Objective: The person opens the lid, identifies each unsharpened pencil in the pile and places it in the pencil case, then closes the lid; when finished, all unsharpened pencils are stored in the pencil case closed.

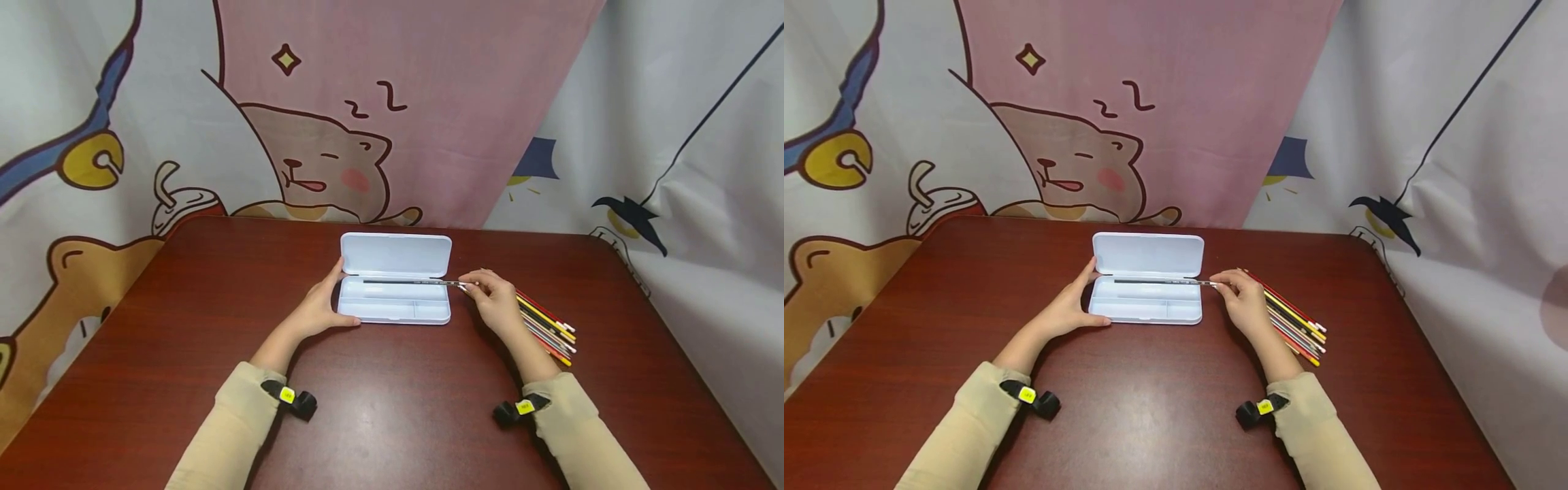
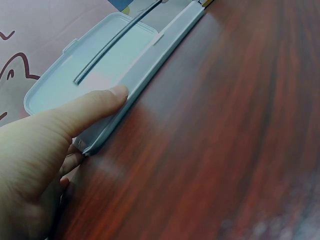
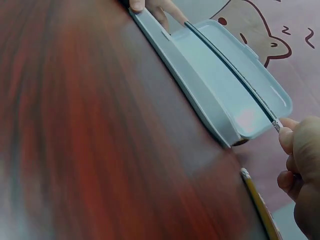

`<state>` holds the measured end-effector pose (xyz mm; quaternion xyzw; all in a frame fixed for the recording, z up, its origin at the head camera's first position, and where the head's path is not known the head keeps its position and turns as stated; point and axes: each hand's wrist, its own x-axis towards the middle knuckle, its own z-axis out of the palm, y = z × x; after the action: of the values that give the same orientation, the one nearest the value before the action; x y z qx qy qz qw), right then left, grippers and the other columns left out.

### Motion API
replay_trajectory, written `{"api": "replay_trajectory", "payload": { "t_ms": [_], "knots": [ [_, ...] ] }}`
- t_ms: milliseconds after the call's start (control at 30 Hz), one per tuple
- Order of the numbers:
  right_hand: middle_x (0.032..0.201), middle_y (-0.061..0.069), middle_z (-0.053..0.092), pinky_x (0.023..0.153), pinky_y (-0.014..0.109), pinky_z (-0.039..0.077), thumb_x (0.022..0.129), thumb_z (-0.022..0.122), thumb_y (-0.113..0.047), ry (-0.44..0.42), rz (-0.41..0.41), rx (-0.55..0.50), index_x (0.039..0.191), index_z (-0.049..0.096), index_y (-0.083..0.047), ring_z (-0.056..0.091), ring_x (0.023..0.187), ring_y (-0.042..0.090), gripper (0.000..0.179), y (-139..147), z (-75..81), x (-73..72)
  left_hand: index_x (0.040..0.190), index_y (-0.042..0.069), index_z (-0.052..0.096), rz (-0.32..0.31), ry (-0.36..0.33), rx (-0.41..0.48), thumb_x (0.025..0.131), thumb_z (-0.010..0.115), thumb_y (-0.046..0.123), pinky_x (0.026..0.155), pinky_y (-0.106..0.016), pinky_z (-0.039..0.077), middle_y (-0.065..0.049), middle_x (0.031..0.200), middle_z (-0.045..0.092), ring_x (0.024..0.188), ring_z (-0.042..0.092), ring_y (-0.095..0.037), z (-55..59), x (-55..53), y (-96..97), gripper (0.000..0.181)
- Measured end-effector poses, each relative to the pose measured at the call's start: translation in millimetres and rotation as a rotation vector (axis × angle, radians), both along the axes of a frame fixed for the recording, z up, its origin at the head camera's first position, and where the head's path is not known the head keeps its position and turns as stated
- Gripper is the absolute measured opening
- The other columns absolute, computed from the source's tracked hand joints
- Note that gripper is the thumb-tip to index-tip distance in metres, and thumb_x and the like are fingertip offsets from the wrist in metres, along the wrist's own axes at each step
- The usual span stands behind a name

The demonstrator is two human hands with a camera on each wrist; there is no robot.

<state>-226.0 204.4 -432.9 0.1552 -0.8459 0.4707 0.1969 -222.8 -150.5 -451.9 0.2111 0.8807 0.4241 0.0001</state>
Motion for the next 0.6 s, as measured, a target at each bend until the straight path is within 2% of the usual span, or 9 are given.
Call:
{"api": "replay_trajectory", "payload": {
  "t_ms": [133,200,600],
  "knots": [
    [0.089,0.008,0.068,0.064,0.022,0.036,0.085,0.068,0.004,0.006,0.017,0.018,0.092,0.073,-0.001,0.047,0.069,0.017,0.01,-9,-2.5,-3.4,0.155,0.011,0.002,0.002,-0.002,-0.002,0.063,0.091,0.026,0.11,-0.047,0.021,-0.013,0.142,0.045,0.135,0.031,-0.026,0.5,0.5,-0.5,0.129],
    [0.09,0.006,0.068,0.059,0.022,0.037,0.085,0.068,0.003,-0.005,0.014,0.025,0.092,0.074,-0.003,0.047,0.068,0.013,0.011,-13,-3.4,-4.0,0.155,0.011,0.002,-0.001,-0.001,0.001,0.063,0.091,0.026,0.11,-0.047,0.02,-0.013,0.142,0.045,0.135,0.032,-0.026,0.6,0.8,-0.7,0.129],
    [0.087,0.006,0.067,0.056,0.02,0.036,0.083,0.066,0.009,0.013,0.024,0.059,0.088,0.074,-0.002,0.048,0.063,0.014,0.014,-30,-12.7,-11.2,0.154,0.009,0.003,-0.008,0.016,0.005,0.063,0.091,0.025,0.108,-0.048,0.023,-0.016,0.139,0.047,0.131,0.037,-0.028,5.7,4.1,0.7,0.128]
  ]
}}
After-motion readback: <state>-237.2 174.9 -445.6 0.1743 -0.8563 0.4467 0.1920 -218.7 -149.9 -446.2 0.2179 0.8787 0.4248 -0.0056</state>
